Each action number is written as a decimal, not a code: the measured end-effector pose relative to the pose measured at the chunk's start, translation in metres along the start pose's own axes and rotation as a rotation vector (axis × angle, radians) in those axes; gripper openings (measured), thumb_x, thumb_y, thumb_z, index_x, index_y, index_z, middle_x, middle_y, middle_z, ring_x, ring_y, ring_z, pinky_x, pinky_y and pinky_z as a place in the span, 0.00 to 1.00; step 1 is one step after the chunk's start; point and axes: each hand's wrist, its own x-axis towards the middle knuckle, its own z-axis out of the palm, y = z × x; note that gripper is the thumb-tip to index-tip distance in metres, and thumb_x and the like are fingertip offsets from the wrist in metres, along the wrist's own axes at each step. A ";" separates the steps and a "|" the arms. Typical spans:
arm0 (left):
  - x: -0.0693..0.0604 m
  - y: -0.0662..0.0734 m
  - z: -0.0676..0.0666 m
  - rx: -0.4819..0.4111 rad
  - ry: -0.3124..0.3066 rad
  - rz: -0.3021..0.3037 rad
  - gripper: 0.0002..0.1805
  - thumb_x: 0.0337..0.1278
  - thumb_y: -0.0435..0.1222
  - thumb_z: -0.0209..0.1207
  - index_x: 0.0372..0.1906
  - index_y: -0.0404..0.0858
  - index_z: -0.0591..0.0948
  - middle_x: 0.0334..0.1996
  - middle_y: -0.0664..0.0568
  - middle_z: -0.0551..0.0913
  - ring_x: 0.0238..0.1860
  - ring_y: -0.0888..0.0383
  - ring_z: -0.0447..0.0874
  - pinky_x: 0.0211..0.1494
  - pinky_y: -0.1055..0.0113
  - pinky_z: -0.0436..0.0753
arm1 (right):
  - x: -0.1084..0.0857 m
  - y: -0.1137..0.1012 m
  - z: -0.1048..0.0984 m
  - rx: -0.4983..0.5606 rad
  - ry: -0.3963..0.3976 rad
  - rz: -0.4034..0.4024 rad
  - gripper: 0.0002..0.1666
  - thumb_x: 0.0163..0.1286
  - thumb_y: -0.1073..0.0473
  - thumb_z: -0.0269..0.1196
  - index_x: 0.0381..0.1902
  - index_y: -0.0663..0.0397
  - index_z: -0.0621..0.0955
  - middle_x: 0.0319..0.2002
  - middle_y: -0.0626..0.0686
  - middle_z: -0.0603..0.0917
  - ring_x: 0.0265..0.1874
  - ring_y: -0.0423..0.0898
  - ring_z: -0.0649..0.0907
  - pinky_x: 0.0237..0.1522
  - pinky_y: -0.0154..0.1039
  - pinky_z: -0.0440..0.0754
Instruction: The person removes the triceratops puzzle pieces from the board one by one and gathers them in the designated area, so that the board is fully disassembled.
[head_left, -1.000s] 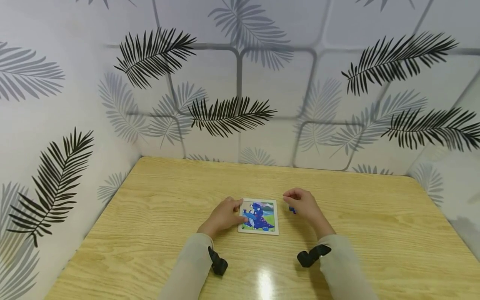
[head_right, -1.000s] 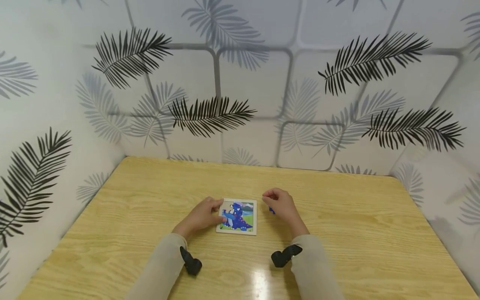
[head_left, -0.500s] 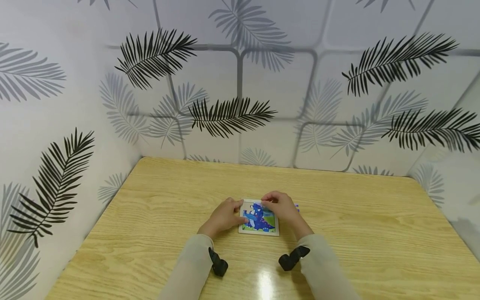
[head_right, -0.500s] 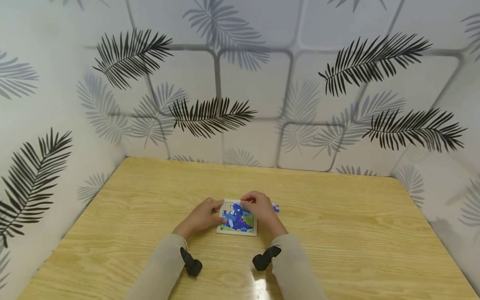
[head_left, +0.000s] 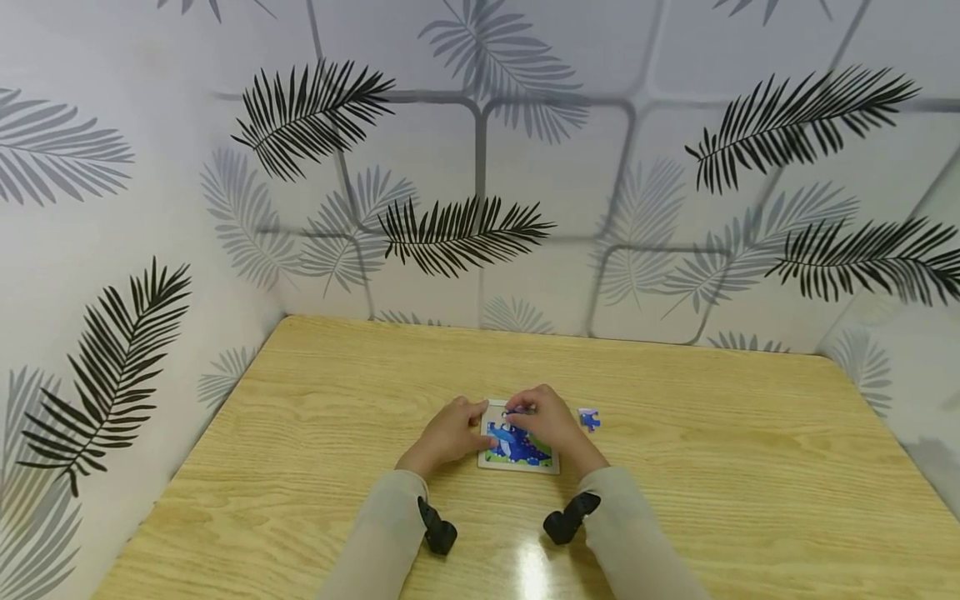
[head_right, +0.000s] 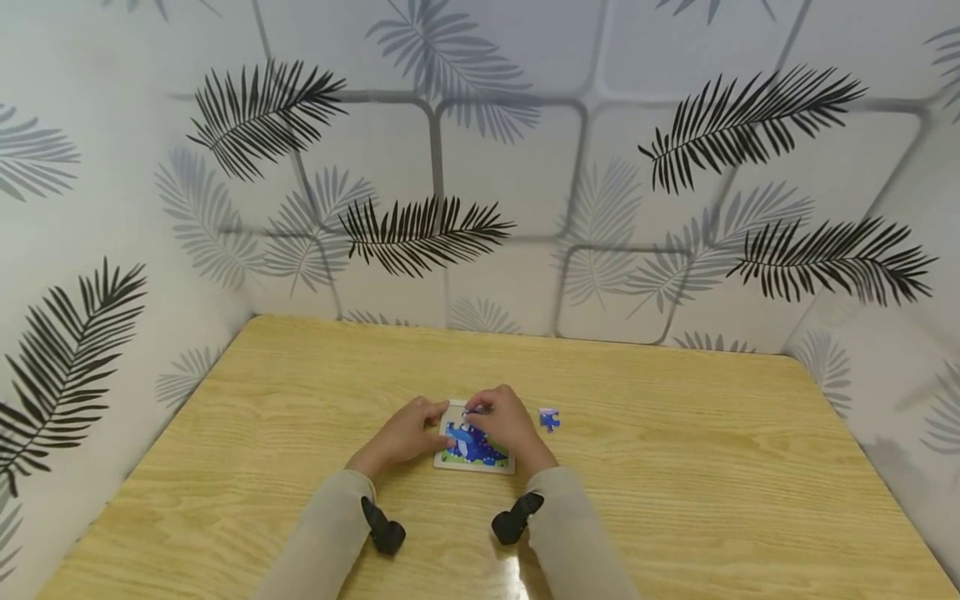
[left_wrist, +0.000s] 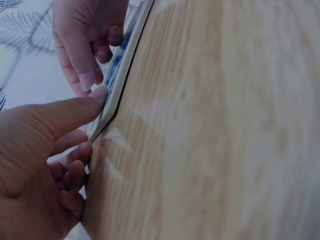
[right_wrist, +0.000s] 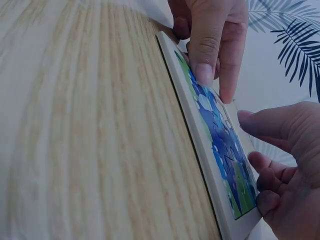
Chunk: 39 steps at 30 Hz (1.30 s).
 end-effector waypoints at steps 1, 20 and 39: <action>0.000 0.000 0.000 0.000 0.001 0.000 0.38 0.53 0.42 0.67 0.68 0.37 0.67 0.31 0.51 0.63 0.30 0.57 0.62 0.35 0.64 0.61 | 0.000 0.000 0.001 -0.008 -0.003 -0.004 0.03 0.61 0.63 0.67 0.33 0.53 0.86 0.36 0.51 0.75 0.38 0.46 0.73 0.44 0.45 0.71; 0.000 0.000 0.001 0.009 0.002 -0.013 0.39 0.52 0.43 0.67 0.68 0.37 0.66 0.30 0.51 0.63 0.29 0.57 0.61 0.33 0.66 0.61 | 0.002 -0.007 0.004 -0.066 -0.034 0.128 0.04 0.60 0.60 0.68 0.33 0.46 0.84 0.42 0.54 0.69 0.41 0.51 0.73 0.50 0.51 0.71; 0.000 0.002 0.000 -0.011 0.003 -0.016 0.38 0.53 0.42 0.67 0.68 0.37 0.66 0.31 0.51 0.63 0.30 0.57 0.61 0.35 0.65 0.61 | -0.003 -0.002 0.005 0.055 0.043 0.138 0.08 0.65 0.63 0.63 0.42 0.51 0.80 0.43 0.52 0.80 0.45 0.50 0.77 0.52 0.51 0.73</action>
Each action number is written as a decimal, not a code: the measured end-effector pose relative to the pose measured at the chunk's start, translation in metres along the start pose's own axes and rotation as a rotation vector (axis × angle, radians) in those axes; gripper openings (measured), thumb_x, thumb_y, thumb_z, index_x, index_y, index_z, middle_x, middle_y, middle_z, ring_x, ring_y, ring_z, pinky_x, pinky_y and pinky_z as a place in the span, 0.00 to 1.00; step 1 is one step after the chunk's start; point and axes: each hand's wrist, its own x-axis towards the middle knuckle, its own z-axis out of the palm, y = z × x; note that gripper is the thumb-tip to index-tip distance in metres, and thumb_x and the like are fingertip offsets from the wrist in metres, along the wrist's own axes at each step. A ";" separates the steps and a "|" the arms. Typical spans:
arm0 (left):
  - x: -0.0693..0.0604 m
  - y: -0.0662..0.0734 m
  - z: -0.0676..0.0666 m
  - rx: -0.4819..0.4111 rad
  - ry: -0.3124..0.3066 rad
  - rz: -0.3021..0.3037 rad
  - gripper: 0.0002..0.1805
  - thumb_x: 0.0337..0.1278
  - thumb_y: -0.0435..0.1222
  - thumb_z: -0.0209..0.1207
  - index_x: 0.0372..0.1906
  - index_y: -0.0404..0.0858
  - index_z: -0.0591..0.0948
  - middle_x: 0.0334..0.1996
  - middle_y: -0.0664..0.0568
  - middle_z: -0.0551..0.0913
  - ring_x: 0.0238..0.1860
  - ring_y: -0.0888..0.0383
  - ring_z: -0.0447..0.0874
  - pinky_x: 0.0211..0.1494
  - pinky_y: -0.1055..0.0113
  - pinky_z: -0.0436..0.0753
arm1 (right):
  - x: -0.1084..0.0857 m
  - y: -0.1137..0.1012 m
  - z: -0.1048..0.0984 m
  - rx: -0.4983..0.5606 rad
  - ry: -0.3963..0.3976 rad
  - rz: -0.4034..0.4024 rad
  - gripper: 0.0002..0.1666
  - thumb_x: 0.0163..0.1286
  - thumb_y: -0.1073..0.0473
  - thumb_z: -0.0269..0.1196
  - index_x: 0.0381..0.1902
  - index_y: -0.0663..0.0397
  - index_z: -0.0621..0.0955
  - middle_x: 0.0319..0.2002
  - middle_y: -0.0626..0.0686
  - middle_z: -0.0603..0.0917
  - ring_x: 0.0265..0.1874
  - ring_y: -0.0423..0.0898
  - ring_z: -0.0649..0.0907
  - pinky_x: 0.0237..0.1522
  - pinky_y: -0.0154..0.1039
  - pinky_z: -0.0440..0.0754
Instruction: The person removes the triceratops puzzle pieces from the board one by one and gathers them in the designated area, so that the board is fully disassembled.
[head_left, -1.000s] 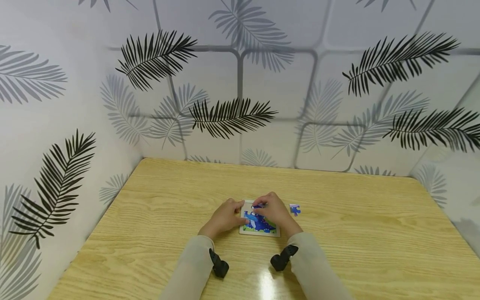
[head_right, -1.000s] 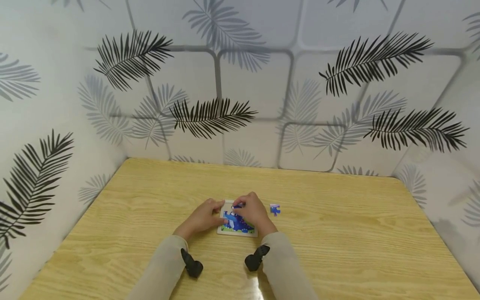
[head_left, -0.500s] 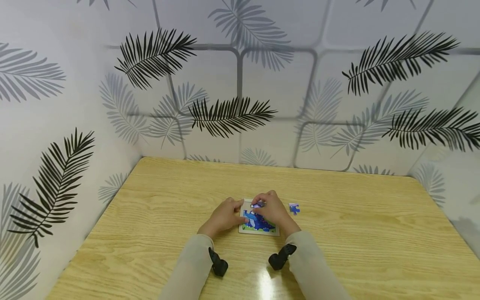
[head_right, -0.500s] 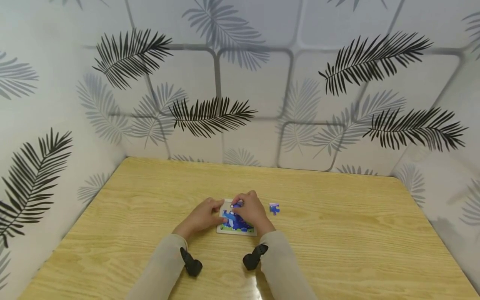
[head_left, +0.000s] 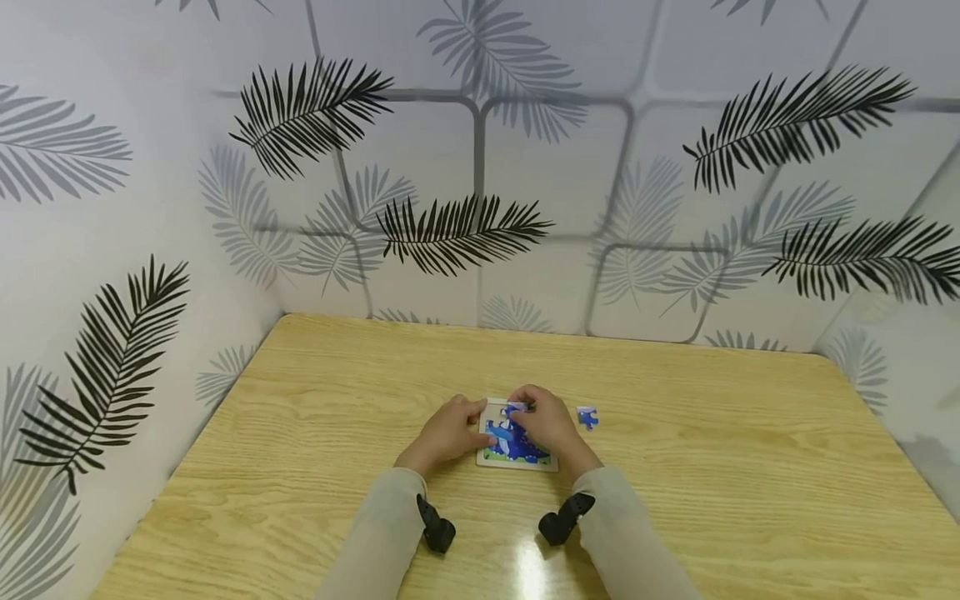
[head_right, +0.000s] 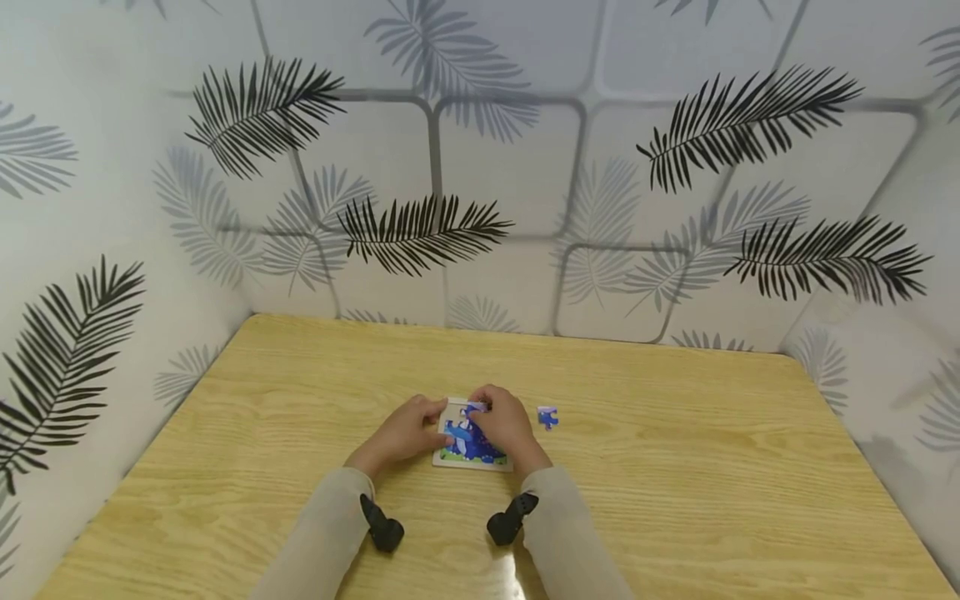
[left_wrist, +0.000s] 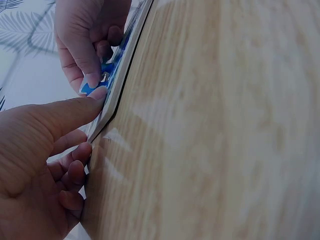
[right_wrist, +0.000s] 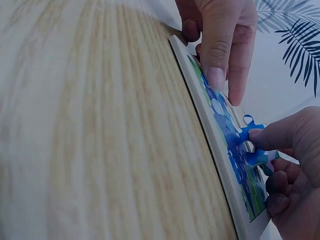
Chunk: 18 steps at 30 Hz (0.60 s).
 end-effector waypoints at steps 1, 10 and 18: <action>0.000 0.000 0.000 0.001 0.000 -0.001 0.38 0.52 0.42 0.67 0.68 0.37 0.66 0.31 0.51 0.64 0.31 0.57 0.62 0.35 0.65 0.61 | 0.000 0.000 0.000 0.004 0.003 -0.003 0.07 0.65 0.63 0.62 0.41 0.51 0.80 0.42 0.51 0.81 0.44 0.49 0.77 0.52 0.50 0.73; 0.000 0.000 0.000 -0.003 0.002 -0.002 0.38 0.52 0.42 0.67 0.68 0.37 0.66 0.31 0.51 0.64 0.31 0.57 0.62 0.36 0.65 0.62 | -0.002 0.001 -0.003 0.023 0.019 -0.039 0.05 0.65 0.64 0.63 0.39 0.52 0.83 0.37 0.49 0.82 0.39 0.47 0.77 0.48 0.48 0.74; 0.000 -0.002 0.001 -0.014 0.002 0.000 0.38 0.52 0.42 0.67 0.68 0.38 0.67 0.31 0.51 0.63 0.31 0.57 0.62 0.35 0.65 0.62 | 0.001 0.002 -0.007 0.073 0.026 0.025 0.08 0.65 0.61 0.64 0.42 0.52 0.82 0.34 0.49 0.79 0.35 0.46 0.75 0.39 0.40 0.73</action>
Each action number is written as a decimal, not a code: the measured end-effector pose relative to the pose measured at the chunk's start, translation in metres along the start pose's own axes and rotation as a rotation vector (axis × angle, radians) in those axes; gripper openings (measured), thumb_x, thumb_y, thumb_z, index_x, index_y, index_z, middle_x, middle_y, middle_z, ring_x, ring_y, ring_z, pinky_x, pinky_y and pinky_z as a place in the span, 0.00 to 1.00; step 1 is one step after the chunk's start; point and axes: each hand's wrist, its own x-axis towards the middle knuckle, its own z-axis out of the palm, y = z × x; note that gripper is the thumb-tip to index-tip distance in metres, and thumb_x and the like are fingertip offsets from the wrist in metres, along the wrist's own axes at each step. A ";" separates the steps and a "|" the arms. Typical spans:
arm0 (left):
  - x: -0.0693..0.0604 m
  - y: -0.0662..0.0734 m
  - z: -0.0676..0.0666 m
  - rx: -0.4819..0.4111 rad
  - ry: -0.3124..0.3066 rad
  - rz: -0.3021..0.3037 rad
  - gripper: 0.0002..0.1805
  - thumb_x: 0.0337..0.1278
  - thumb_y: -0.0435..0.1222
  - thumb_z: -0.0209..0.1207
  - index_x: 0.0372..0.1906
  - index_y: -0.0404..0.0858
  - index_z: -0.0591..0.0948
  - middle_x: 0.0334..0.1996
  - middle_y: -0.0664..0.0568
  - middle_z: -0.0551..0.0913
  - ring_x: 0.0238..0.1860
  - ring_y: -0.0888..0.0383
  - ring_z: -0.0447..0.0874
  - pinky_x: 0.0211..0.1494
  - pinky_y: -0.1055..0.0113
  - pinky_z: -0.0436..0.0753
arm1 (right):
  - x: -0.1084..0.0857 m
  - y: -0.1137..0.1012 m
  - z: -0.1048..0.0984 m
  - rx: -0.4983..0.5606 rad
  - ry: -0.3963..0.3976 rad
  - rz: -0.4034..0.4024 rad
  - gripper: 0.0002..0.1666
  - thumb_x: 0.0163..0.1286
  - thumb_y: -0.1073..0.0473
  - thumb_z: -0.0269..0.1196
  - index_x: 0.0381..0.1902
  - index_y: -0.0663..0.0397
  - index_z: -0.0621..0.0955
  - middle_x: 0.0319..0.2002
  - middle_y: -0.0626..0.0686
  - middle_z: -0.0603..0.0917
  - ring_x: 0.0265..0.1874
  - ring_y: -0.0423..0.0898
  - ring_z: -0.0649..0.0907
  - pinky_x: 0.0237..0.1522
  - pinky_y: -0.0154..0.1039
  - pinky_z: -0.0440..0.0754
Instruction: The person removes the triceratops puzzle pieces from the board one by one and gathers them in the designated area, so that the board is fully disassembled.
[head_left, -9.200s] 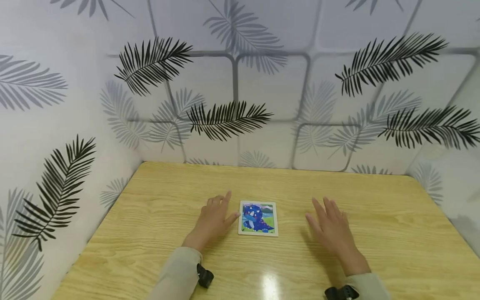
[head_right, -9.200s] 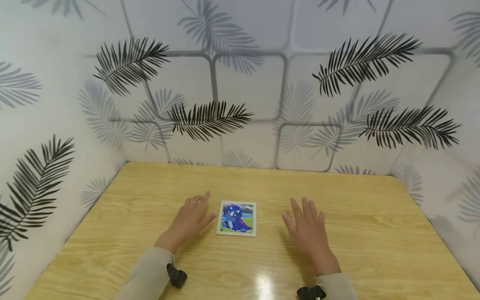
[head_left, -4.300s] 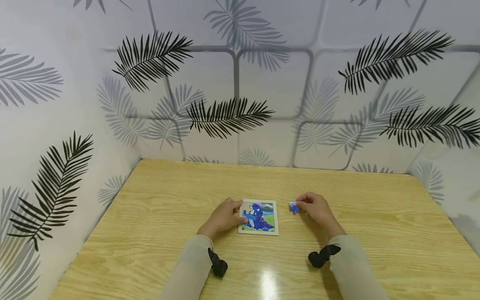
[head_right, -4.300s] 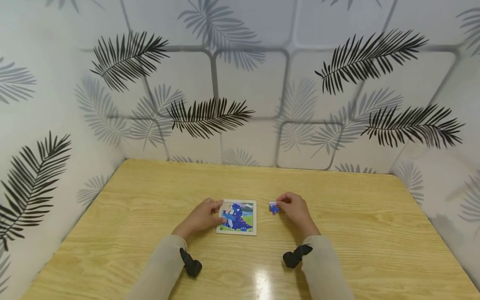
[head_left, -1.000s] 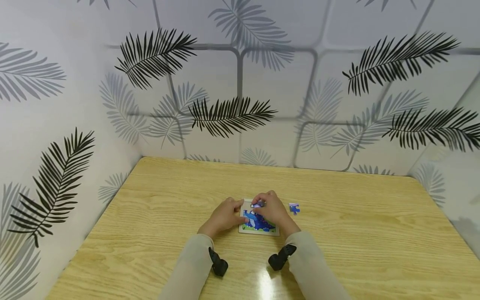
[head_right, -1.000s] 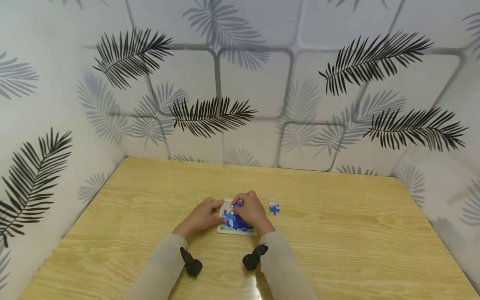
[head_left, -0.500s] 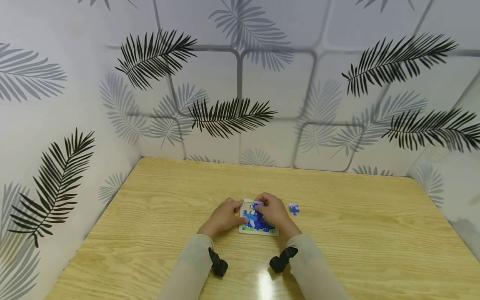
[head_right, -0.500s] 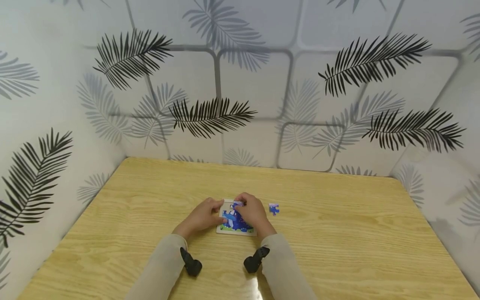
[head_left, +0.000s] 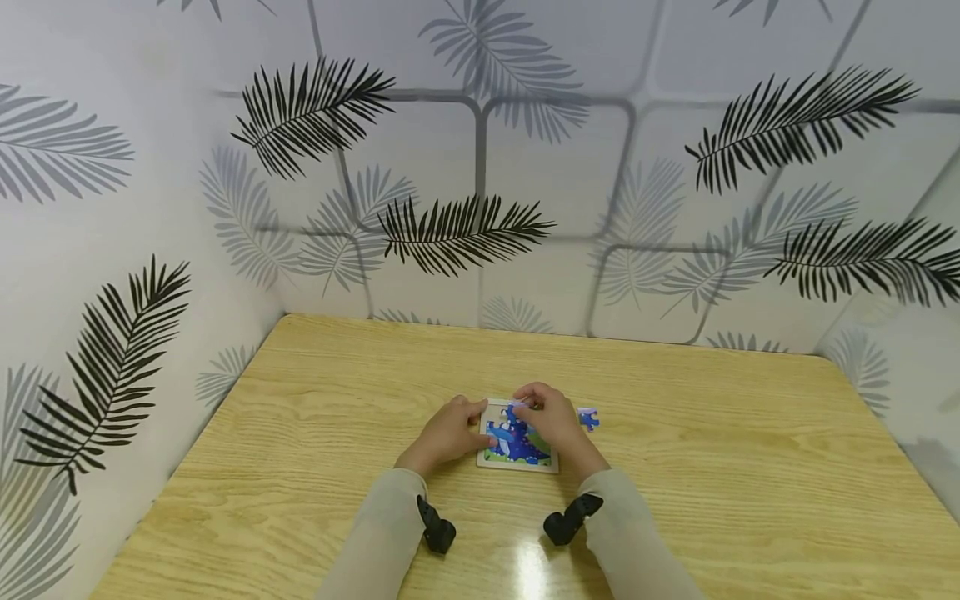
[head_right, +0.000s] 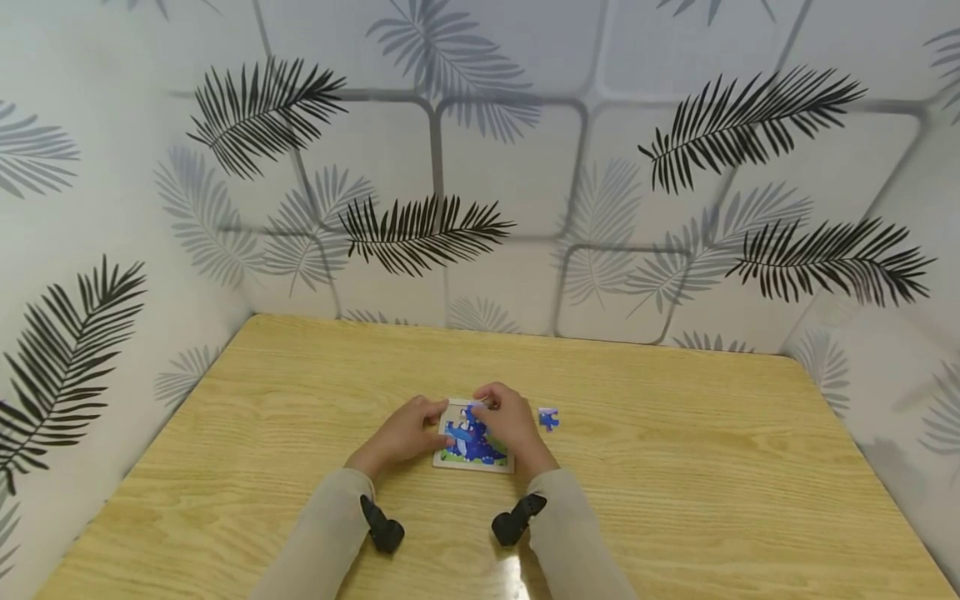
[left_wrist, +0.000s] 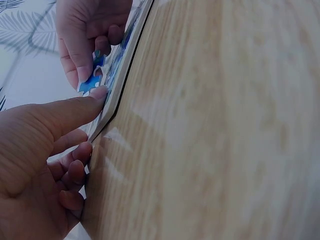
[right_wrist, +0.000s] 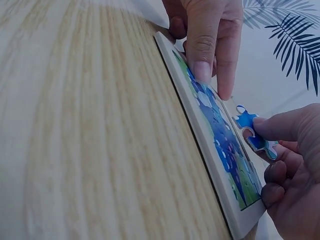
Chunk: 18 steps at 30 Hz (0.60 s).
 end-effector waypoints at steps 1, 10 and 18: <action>0.000 0.000 0.000 -0.001 -0.001 -0.001 0.39 0.52 0.42 0.67 0.68 0.38 0.66 0.31 0.51 0.63 0.31 0.57 0.62 0.35 0.65 0.62 | 0.000 -0.001 -0.001 0.011 0.002 0.014 0.08 0.64 0.61 0.64 0.41 0.52 0.81 0.33 0.49 0.79 0.35 0.46 0.75 0.39 0.39 0.73; 0.000 0.000 0.000 0.001 -0.005 -0.015 0.39 0.52 0.43 0.67 0.68 0.39 0.66 0.32 0.51 0.63 0.32 0.56 0.63 0.36 0.64 0.63 | 0.000 0.005 -0.007 0.078 0.031 0.045 0.05 0.65 0.61 0.63 0.39 0.54 0.80 0.35 0.51 0.80 0.36 0.47 0.75 0.40 0.38 0.73; 0.000 0.002 0.001 0.004 -0.005 -0.031 0.38 0.52 0.43 0.67 0.69 0.40 0.66 0.33 0.52 0.64 0.34 0.57 0.64 0.39 0.63 0.63 | -0.002 0.011 -0.023 0.107 0.054 0.042 0.06 0.66 0.62 0.62 0.40 0.58 0.80 0.34 0.53 0.79 0.34 0.47 0.75 0.38 0.36 0.73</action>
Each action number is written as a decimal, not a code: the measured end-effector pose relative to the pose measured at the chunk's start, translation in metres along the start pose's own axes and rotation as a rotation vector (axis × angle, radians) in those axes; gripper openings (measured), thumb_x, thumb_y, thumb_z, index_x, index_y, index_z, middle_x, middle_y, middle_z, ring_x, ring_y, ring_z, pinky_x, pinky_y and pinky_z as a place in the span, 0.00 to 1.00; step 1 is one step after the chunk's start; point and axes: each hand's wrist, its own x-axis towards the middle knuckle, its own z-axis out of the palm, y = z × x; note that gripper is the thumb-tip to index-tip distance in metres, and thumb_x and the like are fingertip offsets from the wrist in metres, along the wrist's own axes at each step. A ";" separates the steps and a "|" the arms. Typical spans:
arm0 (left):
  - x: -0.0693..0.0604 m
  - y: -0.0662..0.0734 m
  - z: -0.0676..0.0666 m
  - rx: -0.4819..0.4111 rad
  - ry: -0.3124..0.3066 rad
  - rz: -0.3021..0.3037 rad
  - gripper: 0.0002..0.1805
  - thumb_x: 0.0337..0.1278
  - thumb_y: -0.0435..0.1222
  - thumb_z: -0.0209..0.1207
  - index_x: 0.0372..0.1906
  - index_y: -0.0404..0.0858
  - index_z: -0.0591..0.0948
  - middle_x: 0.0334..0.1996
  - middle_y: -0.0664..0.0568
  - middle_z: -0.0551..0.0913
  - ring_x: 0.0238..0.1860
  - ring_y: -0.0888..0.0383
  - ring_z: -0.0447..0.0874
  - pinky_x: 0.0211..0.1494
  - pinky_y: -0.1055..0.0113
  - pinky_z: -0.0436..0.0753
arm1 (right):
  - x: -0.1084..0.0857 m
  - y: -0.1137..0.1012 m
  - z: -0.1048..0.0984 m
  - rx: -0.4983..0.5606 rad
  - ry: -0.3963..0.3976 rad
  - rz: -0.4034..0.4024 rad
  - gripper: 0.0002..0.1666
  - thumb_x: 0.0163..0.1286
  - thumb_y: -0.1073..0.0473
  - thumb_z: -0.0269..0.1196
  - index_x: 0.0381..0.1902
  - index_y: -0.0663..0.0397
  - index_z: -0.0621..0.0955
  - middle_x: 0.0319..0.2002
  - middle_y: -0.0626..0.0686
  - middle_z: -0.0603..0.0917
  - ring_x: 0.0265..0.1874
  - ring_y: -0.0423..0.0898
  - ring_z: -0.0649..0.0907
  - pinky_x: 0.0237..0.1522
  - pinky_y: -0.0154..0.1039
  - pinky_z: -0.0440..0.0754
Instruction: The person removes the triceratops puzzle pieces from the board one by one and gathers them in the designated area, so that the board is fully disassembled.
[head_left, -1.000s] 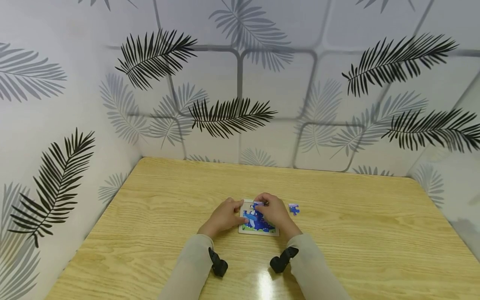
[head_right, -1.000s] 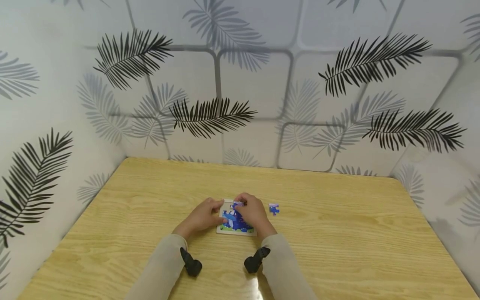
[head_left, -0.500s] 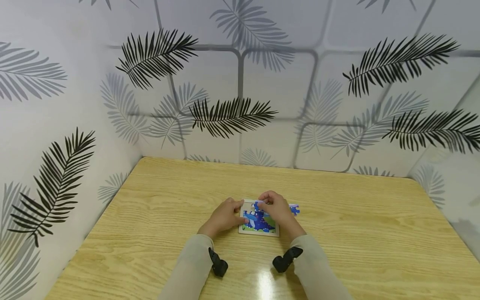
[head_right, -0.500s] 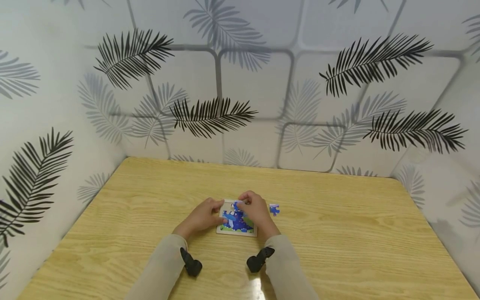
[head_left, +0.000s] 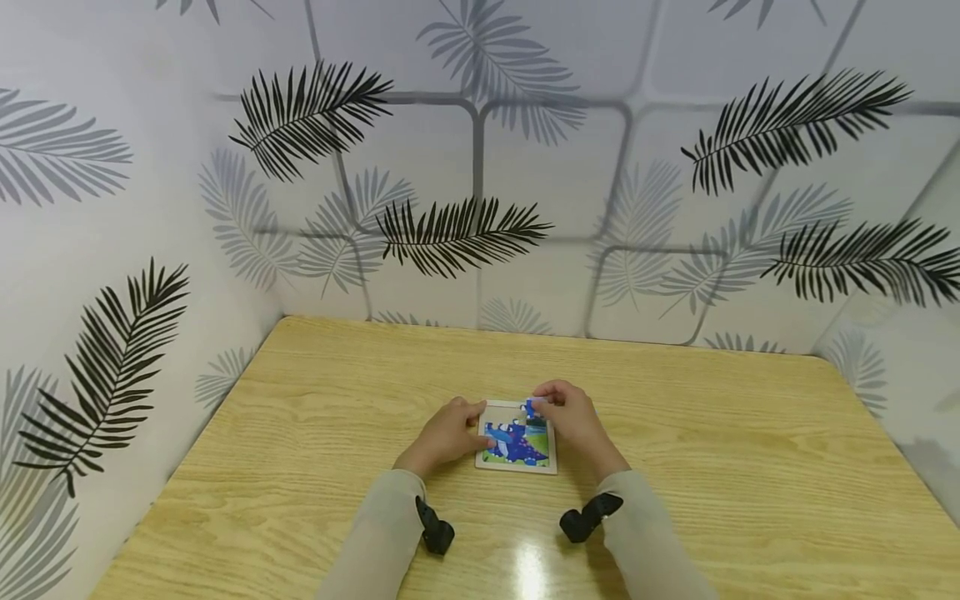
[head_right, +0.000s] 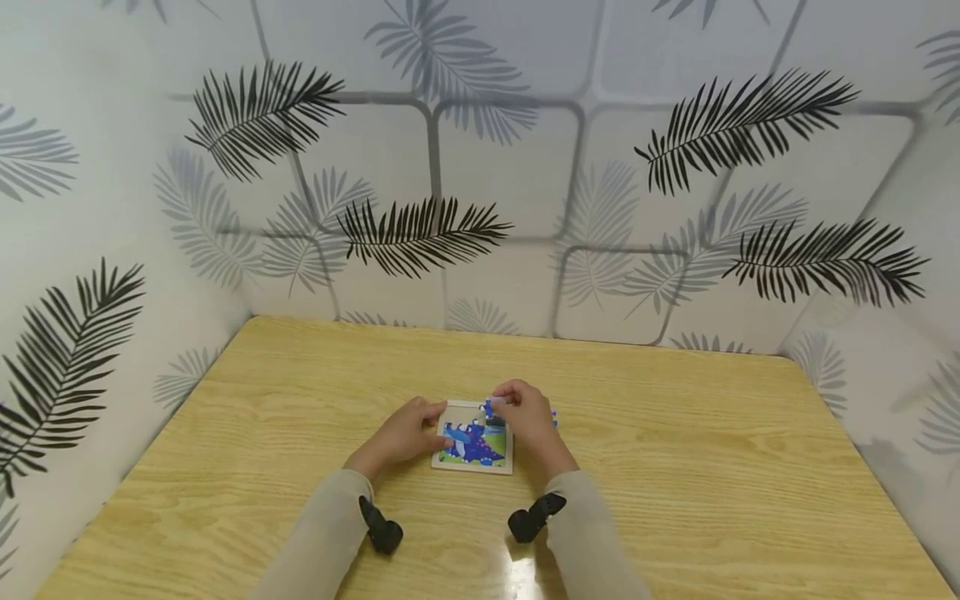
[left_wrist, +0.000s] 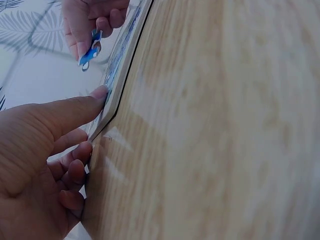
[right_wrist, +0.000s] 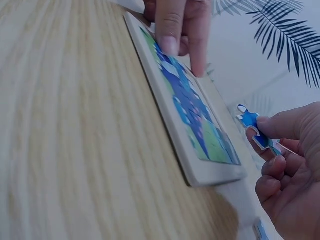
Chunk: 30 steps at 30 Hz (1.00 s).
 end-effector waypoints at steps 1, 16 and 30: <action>0.000 0.000 0.000 0.000 0.001 0.003 0.38 0.52 0.43 0.67 0.69 0.40 0.66 0.33 0.51 0.64 0.34 0.57 0.64 0.39 0.63 0.63 | 0.000 0.001 -0.003 -0.003 0.006 0.000 0.06 0.67 0.62 0.62 0.40 0.58 0.80 0.34 0.52 0.79 0.34 0.47 0.75 0.37 0.36 0.73; -0.003 0.003 -0.002 -0.029 0.005 0.012 0.38 0.53 0.41 0.67 0.68 0.38 0.66 0.32 0.51 0.63 0.33 0.56 0.64 0.40 0.61 0.63 | -0.003 0.032 -0.072 -0.034 0.059 -0.012 0.11 0.67 0.62 0.61 0.42 0.66 0.79 0.33 0.52 0.80 0.31 0.43 0.75 0.33 0.35 0.72; -0.002 0.002 -0.001 -0.015 0.005 0.005 0.38 0.53 0.42 0.67 0.69 0.38 0.66 0.32 0.51 0.64 0.34 0.57 0.64 0.40 0.62 0.64 | -0.004 0.057 -0.096 -0.127 0.069 0.040 0.11 0.67 0.61 0.61 0.41 0.66 0.79 0.31 0.51 0.80 0.26 0.43 0.73 0.27 0.34 0.71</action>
